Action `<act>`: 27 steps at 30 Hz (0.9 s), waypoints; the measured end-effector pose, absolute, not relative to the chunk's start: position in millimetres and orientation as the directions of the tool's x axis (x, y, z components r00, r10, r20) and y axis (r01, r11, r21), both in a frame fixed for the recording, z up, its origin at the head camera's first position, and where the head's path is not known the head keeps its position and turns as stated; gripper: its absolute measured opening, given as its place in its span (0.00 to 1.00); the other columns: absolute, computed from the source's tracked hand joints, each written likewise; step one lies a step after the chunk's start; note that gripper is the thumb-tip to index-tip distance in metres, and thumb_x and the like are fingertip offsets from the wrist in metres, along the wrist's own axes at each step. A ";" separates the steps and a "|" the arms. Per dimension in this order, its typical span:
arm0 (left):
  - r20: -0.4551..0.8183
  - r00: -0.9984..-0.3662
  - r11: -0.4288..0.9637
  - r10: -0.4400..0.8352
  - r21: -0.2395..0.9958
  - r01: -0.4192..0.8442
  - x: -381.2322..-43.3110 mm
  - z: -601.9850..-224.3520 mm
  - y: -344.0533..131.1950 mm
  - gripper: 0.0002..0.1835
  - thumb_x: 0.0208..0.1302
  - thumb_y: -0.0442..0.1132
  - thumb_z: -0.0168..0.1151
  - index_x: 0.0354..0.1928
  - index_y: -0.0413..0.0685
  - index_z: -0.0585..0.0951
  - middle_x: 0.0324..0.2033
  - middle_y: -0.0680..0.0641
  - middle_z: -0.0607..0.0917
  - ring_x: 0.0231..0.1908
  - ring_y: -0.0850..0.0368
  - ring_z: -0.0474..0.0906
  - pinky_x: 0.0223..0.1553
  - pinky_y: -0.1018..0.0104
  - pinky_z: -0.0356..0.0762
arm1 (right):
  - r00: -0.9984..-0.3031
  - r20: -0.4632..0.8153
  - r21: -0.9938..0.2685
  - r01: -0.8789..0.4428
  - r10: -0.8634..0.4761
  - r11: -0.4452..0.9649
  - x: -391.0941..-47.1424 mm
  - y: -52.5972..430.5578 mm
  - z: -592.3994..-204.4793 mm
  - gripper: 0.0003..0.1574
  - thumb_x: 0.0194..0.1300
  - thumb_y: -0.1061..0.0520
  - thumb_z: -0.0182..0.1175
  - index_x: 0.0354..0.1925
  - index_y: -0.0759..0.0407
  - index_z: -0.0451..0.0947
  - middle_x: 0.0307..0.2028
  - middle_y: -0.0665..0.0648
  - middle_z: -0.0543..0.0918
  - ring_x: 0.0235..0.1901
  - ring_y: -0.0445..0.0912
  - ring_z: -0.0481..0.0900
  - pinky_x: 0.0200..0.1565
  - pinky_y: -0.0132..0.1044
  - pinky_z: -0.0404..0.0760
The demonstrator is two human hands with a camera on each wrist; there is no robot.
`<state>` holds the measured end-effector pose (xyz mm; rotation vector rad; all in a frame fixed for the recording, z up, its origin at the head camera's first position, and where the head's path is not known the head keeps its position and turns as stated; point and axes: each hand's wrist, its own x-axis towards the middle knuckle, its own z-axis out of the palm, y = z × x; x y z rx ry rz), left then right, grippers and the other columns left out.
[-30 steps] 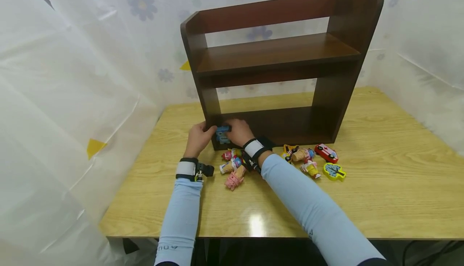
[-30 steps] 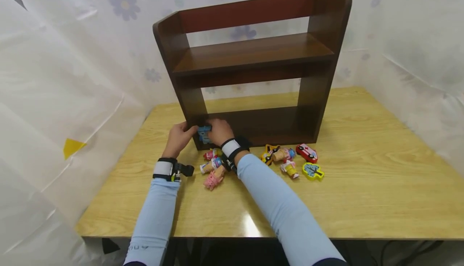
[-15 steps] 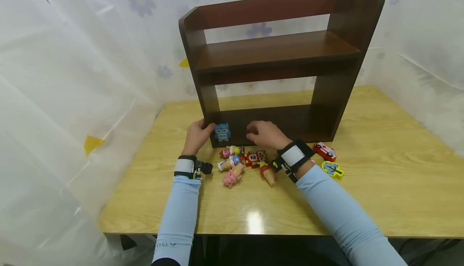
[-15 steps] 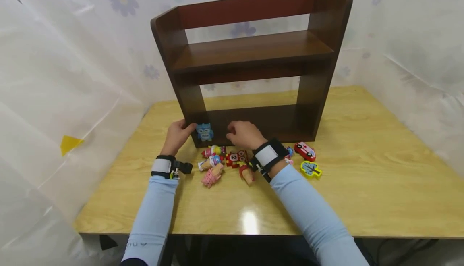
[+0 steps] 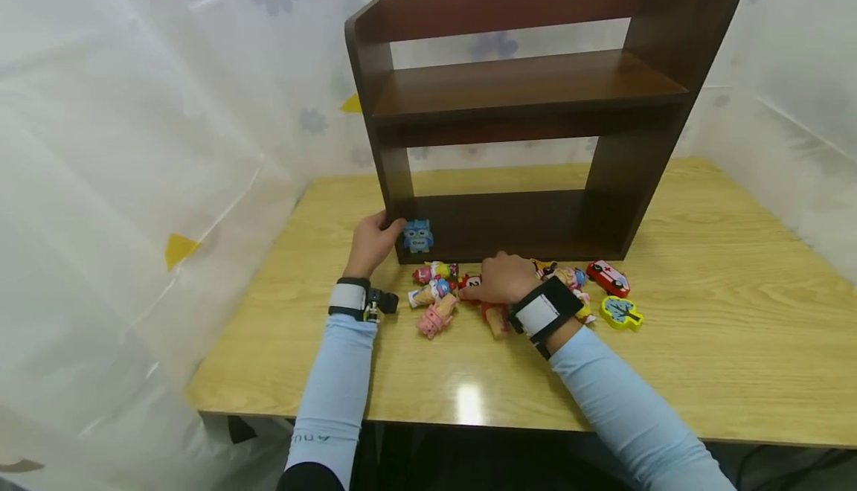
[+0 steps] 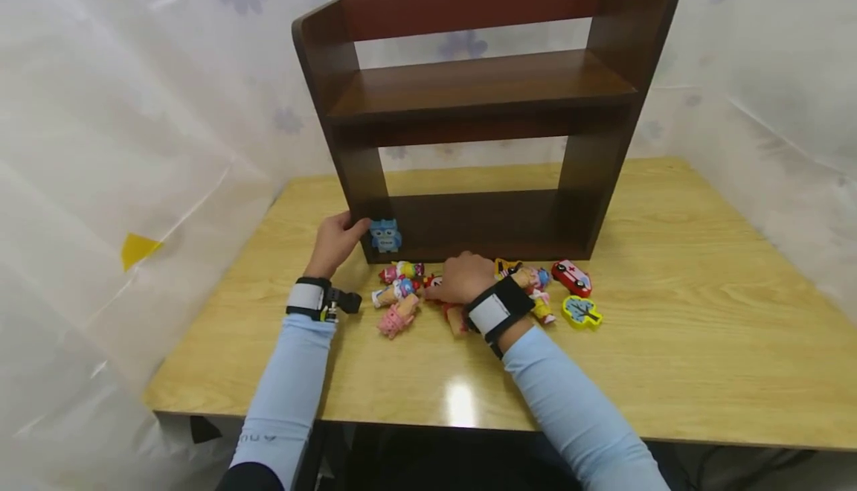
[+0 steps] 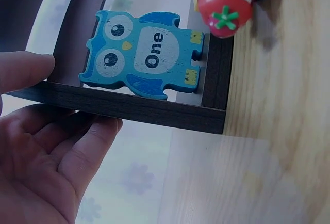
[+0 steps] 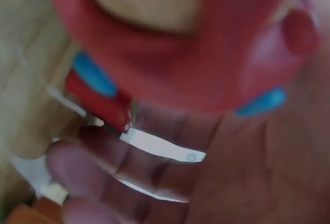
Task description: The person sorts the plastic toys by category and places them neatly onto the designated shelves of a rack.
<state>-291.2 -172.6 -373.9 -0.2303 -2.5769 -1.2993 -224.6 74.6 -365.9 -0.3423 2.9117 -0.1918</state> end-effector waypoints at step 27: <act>0.272 -0.962 0.605 0.005 0.766 0.219 -288.6 -373.2 -170.6 0.18 0.70 0.49 0.57 0.48 0.43 0.85 0.25 0.43 0.82 0.27 0.53 0.74 0.30 0.65 0.70 | -0.891 -0.099 -0.353 -0.384 -0.443 0.853 -229.5 76.8 -370.1 0.34 0.58 0.43 0.68 0.58 0.57 0.73 0.43 0.60 0.80 0.48 0.57 0.72 0.57 0.54 0.67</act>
